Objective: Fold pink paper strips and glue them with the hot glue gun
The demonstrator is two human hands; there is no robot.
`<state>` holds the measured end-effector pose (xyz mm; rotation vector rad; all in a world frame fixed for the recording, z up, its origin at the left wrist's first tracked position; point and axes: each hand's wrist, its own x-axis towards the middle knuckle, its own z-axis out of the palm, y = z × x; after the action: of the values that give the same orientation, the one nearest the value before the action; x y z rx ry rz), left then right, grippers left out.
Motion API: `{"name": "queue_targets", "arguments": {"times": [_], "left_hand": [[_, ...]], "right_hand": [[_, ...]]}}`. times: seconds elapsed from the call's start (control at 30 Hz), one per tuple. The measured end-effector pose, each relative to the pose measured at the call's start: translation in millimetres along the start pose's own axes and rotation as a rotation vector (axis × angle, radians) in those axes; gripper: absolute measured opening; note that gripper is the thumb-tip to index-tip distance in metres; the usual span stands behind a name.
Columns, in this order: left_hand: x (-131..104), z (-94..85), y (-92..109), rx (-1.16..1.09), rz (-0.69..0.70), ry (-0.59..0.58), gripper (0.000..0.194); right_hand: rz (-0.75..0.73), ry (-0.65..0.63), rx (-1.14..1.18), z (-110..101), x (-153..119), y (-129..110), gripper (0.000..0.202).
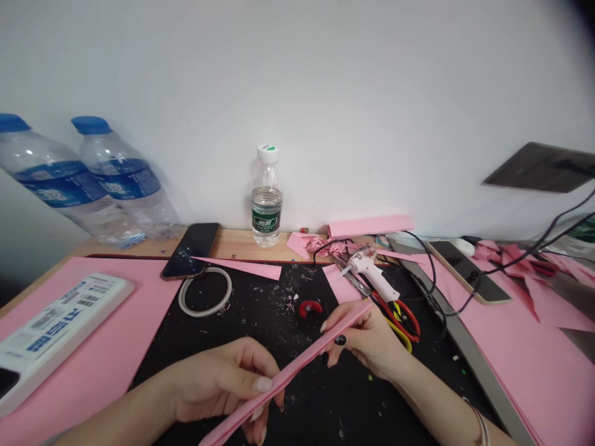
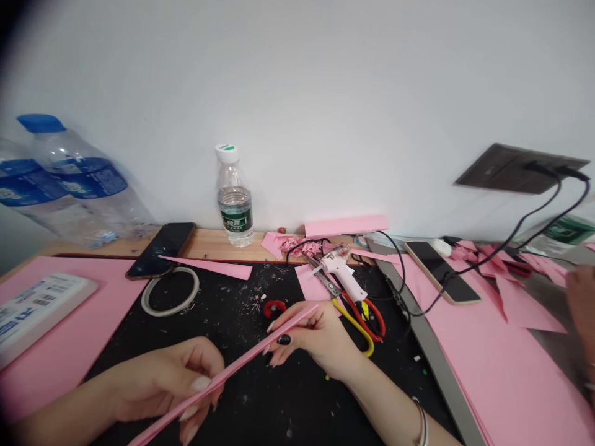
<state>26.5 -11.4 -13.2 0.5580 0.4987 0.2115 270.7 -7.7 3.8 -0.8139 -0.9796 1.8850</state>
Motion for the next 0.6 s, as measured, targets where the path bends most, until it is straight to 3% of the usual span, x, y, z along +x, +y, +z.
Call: {"name": "queue_targets", "arguments": {"times": [0.6], "left_hand": [[-1.3,-3.3,-1.8,-0.034,0.041,0.006,0.025]], "right_hand": [[0.008,0.037,-0.014,0.1,1.1,0.6,0.027]]}}
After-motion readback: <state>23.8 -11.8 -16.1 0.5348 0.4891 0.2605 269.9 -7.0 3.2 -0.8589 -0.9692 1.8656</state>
